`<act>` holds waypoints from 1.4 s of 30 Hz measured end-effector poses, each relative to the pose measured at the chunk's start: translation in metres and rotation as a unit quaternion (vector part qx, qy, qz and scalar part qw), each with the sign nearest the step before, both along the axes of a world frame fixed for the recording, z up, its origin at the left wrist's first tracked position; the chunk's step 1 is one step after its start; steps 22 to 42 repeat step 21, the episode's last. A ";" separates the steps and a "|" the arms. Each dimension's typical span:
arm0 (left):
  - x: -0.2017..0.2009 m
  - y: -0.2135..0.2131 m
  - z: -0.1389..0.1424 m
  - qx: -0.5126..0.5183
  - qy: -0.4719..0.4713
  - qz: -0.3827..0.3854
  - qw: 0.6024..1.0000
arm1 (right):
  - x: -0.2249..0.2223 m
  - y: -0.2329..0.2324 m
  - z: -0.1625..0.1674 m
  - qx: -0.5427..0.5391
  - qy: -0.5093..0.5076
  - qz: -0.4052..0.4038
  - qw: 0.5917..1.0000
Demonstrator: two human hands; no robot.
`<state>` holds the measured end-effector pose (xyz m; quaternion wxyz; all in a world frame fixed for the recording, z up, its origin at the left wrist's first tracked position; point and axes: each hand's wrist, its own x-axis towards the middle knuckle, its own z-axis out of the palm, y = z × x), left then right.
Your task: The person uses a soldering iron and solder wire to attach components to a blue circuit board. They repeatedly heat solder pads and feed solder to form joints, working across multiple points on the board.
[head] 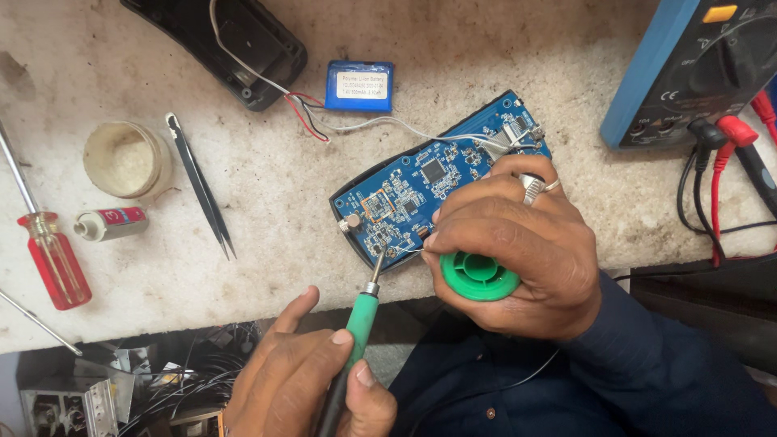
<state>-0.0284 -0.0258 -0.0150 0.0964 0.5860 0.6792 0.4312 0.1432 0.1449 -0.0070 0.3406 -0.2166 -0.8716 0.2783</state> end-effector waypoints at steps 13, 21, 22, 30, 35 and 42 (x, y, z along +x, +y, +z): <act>0.007 0.008 0.012 -0.004 0.022 0.018 1.000 | 0.000 0.000 -0.001 0.004 0.001 -0.003 1.000; -0.073 -0.056 -0.068 -0.097 -0.007 -0.255 0.962 | 0.001 -0.001 -0.002 0.005 0.010 -0.014 1.000; -0.073 -0.056 -0.068 -0.097 -0.007 -0.255 0.962 | 0.001 -0.001 -0.002 0.005 0.010 -0.014 1.000; -0.073 -0.056 -0.068 -0.097 -0.007 -0.255 0.962 | 0.001 -0.001 -0.002 0.005 0.010 -0.014 1.000; -0.073 -0.056 -0.068 -0.097 -0.007 -0.255 0.962 | 0.001 -0.001 -0.002 0.005 0.010 -0.014 1.000; -0.073 -0.056 -0.068 -0.097 -0.007 -0.255 0.962 | 0.001 -0.001 -0.002 0.005 0.010 -0.014 1.000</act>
